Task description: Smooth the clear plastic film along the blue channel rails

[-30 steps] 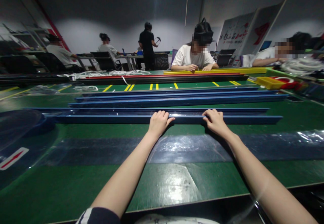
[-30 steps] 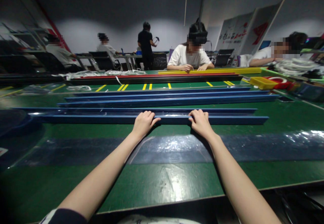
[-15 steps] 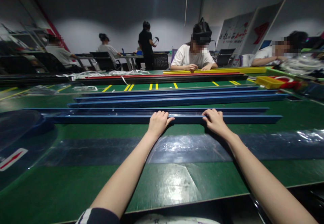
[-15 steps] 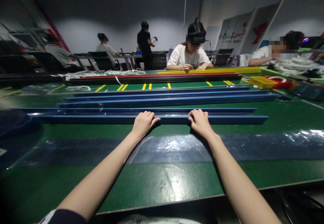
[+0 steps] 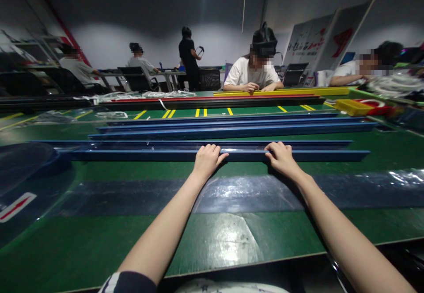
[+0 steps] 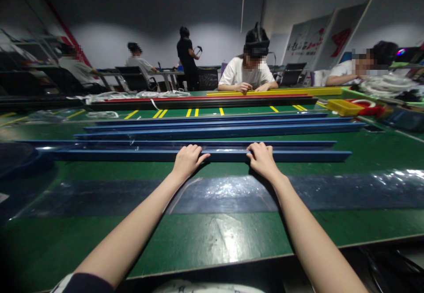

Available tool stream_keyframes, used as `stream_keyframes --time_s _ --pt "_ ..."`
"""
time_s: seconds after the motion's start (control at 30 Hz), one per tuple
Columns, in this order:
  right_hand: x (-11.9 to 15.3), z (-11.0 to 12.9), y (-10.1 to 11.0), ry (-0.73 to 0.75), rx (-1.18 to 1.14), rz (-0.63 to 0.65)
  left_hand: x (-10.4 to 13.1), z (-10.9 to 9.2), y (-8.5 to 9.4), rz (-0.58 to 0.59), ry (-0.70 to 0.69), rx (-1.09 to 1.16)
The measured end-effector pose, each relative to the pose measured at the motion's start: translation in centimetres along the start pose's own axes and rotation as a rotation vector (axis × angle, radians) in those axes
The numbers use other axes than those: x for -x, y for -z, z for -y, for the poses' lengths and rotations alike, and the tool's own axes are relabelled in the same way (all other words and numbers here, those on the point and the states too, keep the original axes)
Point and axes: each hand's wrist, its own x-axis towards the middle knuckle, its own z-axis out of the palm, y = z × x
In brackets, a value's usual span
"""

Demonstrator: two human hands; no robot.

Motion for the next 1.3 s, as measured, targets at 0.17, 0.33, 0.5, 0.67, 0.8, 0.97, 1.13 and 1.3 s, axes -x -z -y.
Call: stream_keyframes --time_s 0.17,0.33,0.5,0.67,0.8,0.97,1.13,1.3 --pt "0.0 0.1 0.09 -0.006 0.001 0.011 0.0 -0.04 -0.03 0.004 0.003 -0.002" --pt "0.09 0.11 0.12 -0.004 0.006 0.005 -0.03 -0.01 -0.09 0.006 0.007 0.009" --pt "0.11 0.12 0.11 -0.004 -0.006 0.003 -0.02 0.01 -0.07 0.01 0.011 0.028" --pt "0.11 0.13 0.14 -0.005 -0.013 0.006 -0.04 0.0 -0.02 0.021 0.014 0.03" --pt "0.13 0.18 0.18 0.001 -0.024 0.001 -0.08 -0.02 0.03 0.026 0.019 0.041" --pt "0.1 0.24 0.21 -0.008 -0.021 0.004 -0.06 -0.04 0.13 0.033 0.018 0.028" --pt "0.08 0.2 0.19 -0.015 -0.013 0.012 -0.03 -0.08 0.23 0.037 0.018 0.017" --pt "0.15 0.18 0.18 -0.003 -0.019 0.004 -0.02 -0.11 0.25 0.035 0.021 0.026"
